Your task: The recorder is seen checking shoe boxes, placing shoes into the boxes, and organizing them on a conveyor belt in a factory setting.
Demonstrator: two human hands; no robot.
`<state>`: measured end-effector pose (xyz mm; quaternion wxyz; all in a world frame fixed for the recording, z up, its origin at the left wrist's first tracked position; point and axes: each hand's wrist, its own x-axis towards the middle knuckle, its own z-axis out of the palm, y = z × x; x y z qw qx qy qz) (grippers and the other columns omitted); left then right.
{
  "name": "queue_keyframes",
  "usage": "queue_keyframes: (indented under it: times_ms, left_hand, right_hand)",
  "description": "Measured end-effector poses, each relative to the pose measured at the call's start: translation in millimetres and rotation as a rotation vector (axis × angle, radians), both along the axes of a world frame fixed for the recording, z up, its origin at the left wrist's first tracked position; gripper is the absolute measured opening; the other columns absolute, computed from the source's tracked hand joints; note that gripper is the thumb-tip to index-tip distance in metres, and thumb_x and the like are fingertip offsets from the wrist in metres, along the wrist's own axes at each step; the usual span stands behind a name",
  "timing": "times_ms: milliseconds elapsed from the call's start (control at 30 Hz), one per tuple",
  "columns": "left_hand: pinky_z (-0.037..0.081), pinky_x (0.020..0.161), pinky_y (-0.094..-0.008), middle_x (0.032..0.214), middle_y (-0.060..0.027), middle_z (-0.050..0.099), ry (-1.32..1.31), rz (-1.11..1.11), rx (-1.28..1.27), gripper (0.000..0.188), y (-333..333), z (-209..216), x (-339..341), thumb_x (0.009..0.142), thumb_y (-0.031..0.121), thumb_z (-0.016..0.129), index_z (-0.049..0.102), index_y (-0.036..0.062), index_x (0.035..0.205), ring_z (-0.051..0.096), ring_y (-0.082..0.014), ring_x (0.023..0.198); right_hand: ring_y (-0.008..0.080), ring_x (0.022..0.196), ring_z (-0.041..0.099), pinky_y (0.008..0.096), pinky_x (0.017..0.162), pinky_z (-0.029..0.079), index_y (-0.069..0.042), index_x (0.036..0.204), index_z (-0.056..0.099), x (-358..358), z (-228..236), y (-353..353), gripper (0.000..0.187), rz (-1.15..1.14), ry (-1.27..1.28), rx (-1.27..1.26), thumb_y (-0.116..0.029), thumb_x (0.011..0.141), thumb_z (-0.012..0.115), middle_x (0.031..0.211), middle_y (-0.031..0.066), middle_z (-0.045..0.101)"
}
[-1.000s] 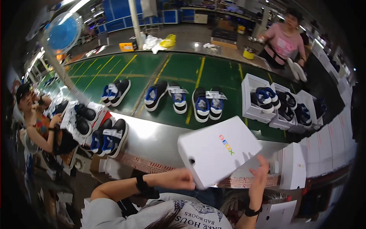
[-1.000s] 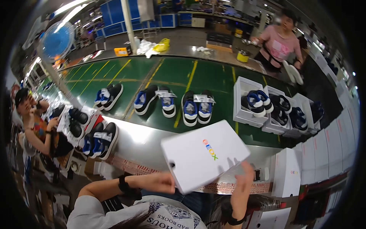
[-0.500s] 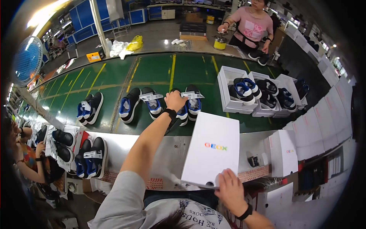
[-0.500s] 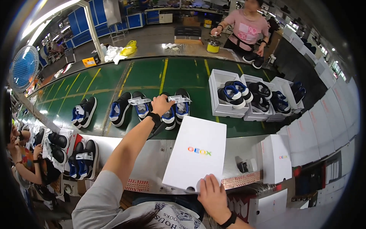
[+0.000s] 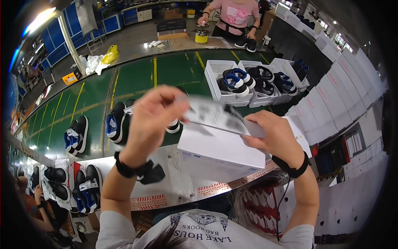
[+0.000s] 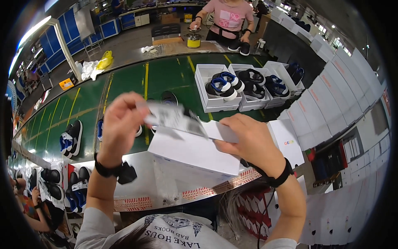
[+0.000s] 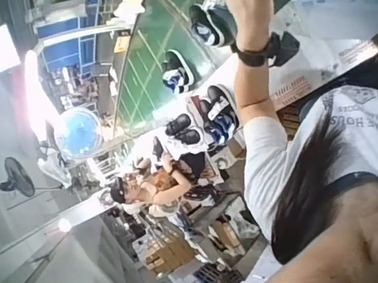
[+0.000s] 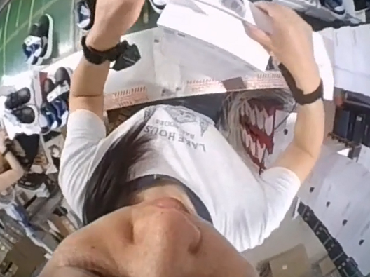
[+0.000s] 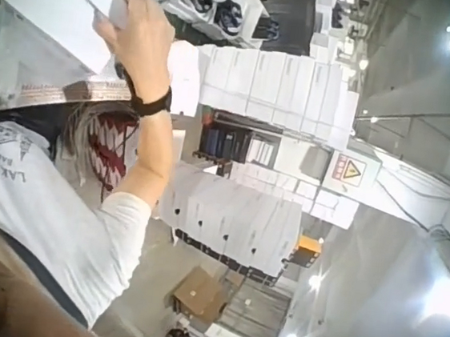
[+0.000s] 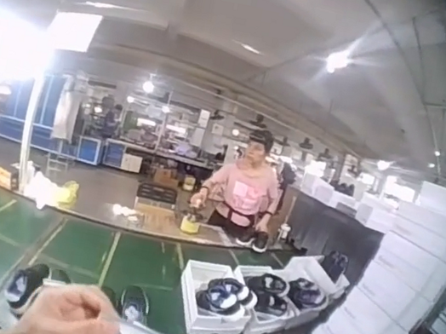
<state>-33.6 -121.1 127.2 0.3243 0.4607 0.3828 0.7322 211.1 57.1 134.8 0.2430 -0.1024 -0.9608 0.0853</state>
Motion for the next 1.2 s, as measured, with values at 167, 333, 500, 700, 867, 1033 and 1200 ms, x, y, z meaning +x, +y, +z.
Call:
queue_keyframes:
  times_ms: [167, 333, 500, 700, 867, 1033, 1200]
  left_hand:
    - [0.058, 0.077, -0.0271, 0.097, -0.0076, 0.063, -0.081, -0.056, -0.168, 0.015, -8.7, -20.0, 24.7, 0.091, -0.001, 0.062, 0.057, -0.0036, 0.105, 0.063, -0.0118, 0.087]
    - [0.058, 0.079, -0.0271, 0.098, -0.0091, 0.063, -0.05, -0.087, -0.139, 0.017, -14.4, -21.8, 27.1, 0.091, -0.002, 0.062, 0.056, -0.0042, 0.107, 0.063, -0.012, 0.087]
    - [0.044, 0.066, -0.027, 0.081, -0.0027, 0.063, 0.579, 0.134, -0.239, 0.01, -36.7, -12.7, 22.1, 0.075, 0.002, 0.077, 0.073, 0.0049, 0.083, 0.056, -0.0134, 0.073]
    - [0.043, 0.074, -0.0297, 0.082, 0.0003, 0.062, 0.806, 0.075, -0.291, 0.018, -47.7, -12.7, 12.7, 0.068, 0.004, 0.081, 0.076, 0.0097, 0.085, 0.055, -0.017, 0.083]
    - [0.044, 0.075, -0.0297, 0.085, -0.0003, 0.063, 0.816, 0.059, -0.274, 0.019, -49.0, -14.2, 8.3, 0.068, 0.004, 0.081, 0.077, 0.0094, 0.086, 0.056, -0.0173, 0.084]
    - [0.046, 0.075, -0.0296, 0.087, -0.0007, 0.063, 0.772, 0.053, -0.302, 0.02, -54.2, -14.0, 6.6, 0.067, 0.002, 0.082, 0.077, 0.0087, 0.085, 0.057, -0.0176, 0.085]
    - [0.047, 0.077, -0.03, 0.087, -0.0005, 0.062, 0.797, 0.05, -0.242, 0.019, -59.3, -21.0, 0.7, 0.068, 0.002, 0.082, 0.077, 0.0084, 0.086, 0.057, -0.0179, 0.089]
  right_hand:
    - [0.0329, 0.117, 0.053, 0.0466, 0.098, 0.041, -0.005, 0.106, 0.062, 5.3, 15.1, -27.8, 0.043, 0.074, -0.067, -0.108, -0.026, 0.072, 0.077, 0.117, 0.0137, 0.059]
    - [0.0372, 0.137, 0.036, 0.0537, 0.113, 0.022, -0.007, 0.091, 0.059, 10.2, -4.9, -44.0, 0.027, 0.12, 0.066, -0.434, -0.023, 0.079, 0.078, 0.132, 0.0162, 0.052]
    - [0.0401, 0.139, 0.034, 0.0527, 0.113, 0.02, -0.006, 0.075, 0.058, 22.8, 0.7, -57.6, 0.023, 0.141, -0.006, -0.567, -0.02, 0.083, 0.075, 0.137, 0.0188, 0.049]
    - [0.0411, 0.142, 0.028, 0.0565, 0.114, 0.013, -0.007, 0.074, 0.056, 22.2, -1.3, -56.4, 0.027, 0.196, -0.156, -0.466, -0.025, 0.083, 0.074, 0.145, 0.0205, 0.041]
    - [0.0406, 0.144, 0.023, 0.0575, 0.115, 0.008, -0.008, 0.072, 0.055, 20.0, -0.3, -60.9, 0.029, 0.191, -0.215, -0.422, -0.028, 0.083, 0.074, 0.148, 0.0206, 0.038]
    - [0.04, 0.144, 0.022, 0.0568, 0.115, 0.007, -0.01, 0.071, 0.054, 15.2, -0.9, -66.4, 0.03, 0.208, -0.212, -0.421, -0.028, 0.082, 0.074, 0.148, 0.0198, 0.038]
    - [0.0391, 0.144, 0.022, 0.0546, 0.115, 0.007, -0.011, 0.07, 0.053, 11.9, 1.2, -76.4, 0.03, 0.166, -0.268, -0.388, -0.028, 0.081, 0.075, 0.149, 0.0194, 0.038]
